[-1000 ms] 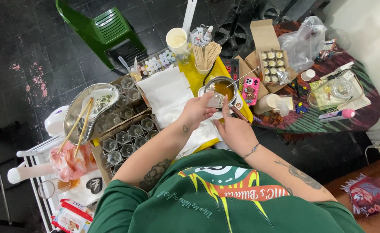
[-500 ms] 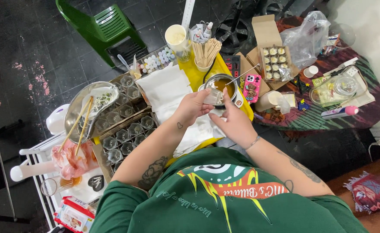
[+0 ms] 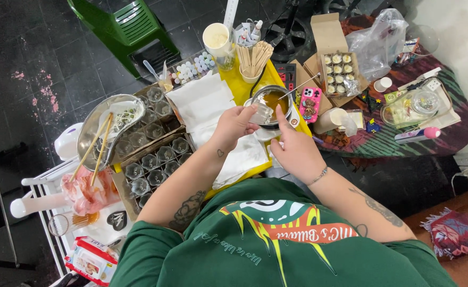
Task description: Cleaning the inside of small glass jars with tissues to prepare them for candle making.
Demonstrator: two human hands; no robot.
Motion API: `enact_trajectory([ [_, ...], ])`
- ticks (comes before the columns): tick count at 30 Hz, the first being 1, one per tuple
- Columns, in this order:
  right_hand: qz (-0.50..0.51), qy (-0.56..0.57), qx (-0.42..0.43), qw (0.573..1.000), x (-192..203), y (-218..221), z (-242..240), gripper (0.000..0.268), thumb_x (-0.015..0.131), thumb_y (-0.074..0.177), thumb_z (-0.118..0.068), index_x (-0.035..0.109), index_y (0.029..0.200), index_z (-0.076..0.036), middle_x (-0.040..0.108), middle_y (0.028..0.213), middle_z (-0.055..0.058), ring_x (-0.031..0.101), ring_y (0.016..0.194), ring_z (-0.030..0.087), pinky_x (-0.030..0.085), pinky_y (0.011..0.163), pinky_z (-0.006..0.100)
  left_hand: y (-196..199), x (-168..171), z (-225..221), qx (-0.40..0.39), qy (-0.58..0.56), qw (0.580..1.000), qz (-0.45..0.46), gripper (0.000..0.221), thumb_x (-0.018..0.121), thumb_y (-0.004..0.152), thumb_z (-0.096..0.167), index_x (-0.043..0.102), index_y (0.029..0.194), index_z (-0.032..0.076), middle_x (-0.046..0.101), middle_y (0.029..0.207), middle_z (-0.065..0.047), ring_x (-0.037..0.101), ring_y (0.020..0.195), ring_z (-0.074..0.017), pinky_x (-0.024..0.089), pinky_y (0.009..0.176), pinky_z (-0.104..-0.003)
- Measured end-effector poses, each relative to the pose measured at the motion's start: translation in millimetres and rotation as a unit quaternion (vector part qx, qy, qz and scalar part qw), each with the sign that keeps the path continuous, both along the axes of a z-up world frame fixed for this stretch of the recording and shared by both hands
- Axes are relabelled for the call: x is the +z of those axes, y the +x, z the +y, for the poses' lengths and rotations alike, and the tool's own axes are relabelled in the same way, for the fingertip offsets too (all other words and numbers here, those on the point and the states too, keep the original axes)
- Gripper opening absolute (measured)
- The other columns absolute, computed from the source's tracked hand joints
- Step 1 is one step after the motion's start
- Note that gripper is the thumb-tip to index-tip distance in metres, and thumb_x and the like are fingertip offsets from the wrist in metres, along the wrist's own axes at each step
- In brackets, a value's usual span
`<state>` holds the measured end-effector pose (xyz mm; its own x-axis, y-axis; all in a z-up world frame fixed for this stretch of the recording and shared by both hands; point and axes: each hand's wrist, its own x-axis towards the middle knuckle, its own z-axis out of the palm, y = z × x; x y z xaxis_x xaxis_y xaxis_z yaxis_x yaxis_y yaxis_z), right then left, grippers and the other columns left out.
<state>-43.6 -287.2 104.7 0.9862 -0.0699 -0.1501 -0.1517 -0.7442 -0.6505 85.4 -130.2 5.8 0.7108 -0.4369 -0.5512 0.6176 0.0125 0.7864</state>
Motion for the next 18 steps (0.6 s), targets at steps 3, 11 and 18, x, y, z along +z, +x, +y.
enact_trajectory([
  [3, -0.055, -0.045, 0.026, 0.997, -6.5, 1.7, 0.0, 0.082, 0.059, 0.089, -0.02, 0.024, 0.162, -0.007, 0.066, 0.108, 0.02, 0.068, 0.073, 0.038, 0.054, 0.068, 0.049, 0.3, -3.6, -2.3, -0.002, 0.025, 0.999, -0.036, 0.042, 0.073, 0.092, 0.04, 0.067, 0.101, -0.001, 0.07, 0.088, -0.007, 0.069, 0.07, -0.0138, 0.056, 0.062, -0.026],
  [11, 0.008, -0.076, 0.011, 0.997, 8.2, 15.3, -8.0, 0.068, 0.059, 0.089, -0.021, 0.042, 0.154, -0.012, 0.069, 0.073, 0.019, 0.068, 0.069, 0.039, 0.054, 0.067, 0.05, 2.4, -1.3, -4.2, -0.019, 0.045, 0.994, -0.095, 0.041, 0.073, 0.092, 0.039, 0.068, 0.097, -0.001, 0.071, 0.086, -0.007, 0.07, 0.069, -0.013, 0.056, 0.061, -0.024],
  [18, 0.131, 0.047, -0.008, 0.99, 18.1, 31.5, -44.9, 0.056, 0.056, 0.092, -0.018, 0.057, 0.147, -0.026, 0.067, 0.069, 0.02, 0.065, 0.067, 0.04, 0.053, 0.064, 0.051, 6.2, -0.8, 0.3, -0.006, -0.008, 1.0, -0.02, 0.04, 0.067, 0.095, 0.039, 0.067, 0.107, 0.001, 0.072, 0.094, -0.007, 0.068, 0.073, -0.0134, 0.055, 0.067, -0.026],
])
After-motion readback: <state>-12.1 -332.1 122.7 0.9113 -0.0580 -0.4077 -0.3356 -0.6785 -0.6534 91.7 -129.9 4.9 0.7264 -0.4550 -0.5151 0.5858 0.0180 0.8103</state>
